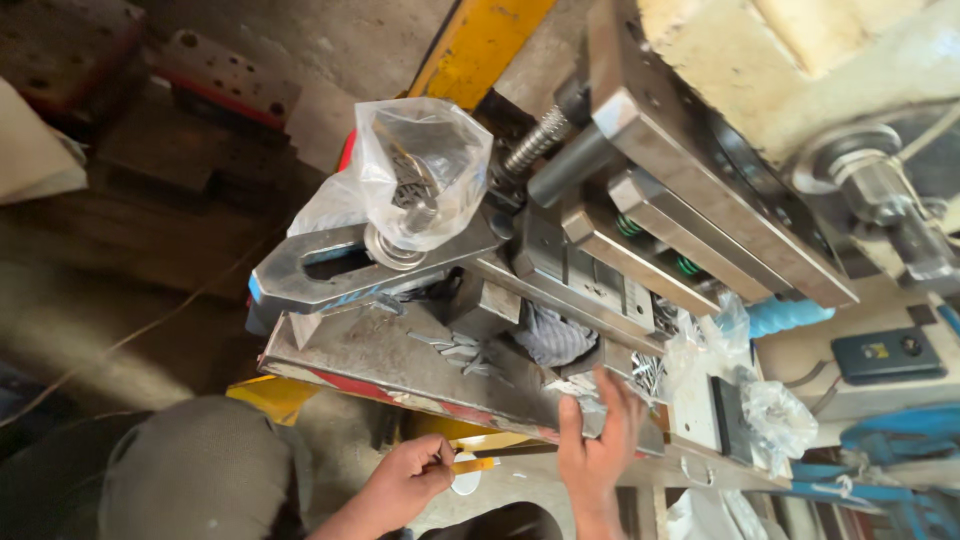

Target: The person operates a manual metal press in a workshop, repeatedly placing small metal pieces into the press die and using a yellow-handled tool to assist with positioning and removal. The person collects the processed metal pieces into a plastic bag on the machine table.

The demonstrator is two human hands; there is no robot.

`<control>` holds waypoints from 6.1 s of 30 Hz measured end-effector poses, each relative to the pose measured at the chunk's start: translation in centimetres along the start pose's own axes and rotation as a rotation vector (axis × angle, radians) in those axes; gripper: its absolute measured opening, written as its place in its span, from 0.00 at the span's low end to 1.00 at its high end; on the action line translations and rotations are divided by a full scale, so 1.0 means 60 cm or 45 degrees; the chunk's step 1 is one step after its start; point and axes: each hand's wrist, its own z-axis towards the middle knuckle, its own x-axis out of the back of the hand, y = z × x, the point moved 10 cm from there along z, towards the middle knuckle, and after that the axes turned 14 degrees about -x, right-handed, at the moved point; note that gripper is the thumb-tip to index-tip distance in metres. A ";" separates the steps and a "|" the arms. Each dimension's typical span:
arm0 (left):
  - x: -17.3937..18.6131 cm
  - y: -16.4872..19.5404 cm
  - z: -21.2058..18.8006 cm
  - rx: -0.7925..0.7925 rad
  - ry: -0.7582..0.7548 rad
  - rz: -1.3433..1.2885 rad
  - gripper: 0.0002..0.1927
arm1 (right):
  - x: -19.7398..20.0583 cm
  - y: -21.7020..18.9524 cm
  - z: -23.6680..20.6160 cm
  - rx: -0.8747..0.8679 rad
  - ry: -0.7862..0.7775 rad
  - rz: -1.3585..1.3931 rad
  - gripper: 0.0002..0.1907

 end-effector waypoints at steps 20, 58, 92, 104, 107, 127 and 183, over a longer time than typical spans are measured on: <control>-0.036 0.077 0.013 -0.059 -0.183 0.109 0.09 | -0.028 -0.088 0.226 -0.042 -0.309 -0.566 0.46; -0.080 0.169 -0.067 -0.094 -0.152 0.268 0.08 | 0.009 0.099 -0.053 -0.505 -0.315 0.556 0.15; -0.018 0.045 -0.029 0.146 0.000 0.146 0.08 | 0.023 0.098 -0.028 -0.344 -0.398 0.591 0.12; -0.013 0.311 0.040 -0.419 0.312 0.098 0.05 | 0.042 0.118 -0.011 -0.174 -0.433 0.682 0.13; -0.074 0.405 0.102 -0.598 0.281 0.251 0.02 | 0.040 0.126 -0.014 -0.231 -0.450 0.712 0.13; -0.173 0.393 0.259 -0.530 0.342 0.138 0.03 | 0.050 0.128 -0.024 -0.203 -0.423 0.734 0.10; 0.022 0.392 0.094 -0.651 0.228 -0.197 0.02 | 0.050 0.196 -0.001 -0.499 -0.162 0.789 0.10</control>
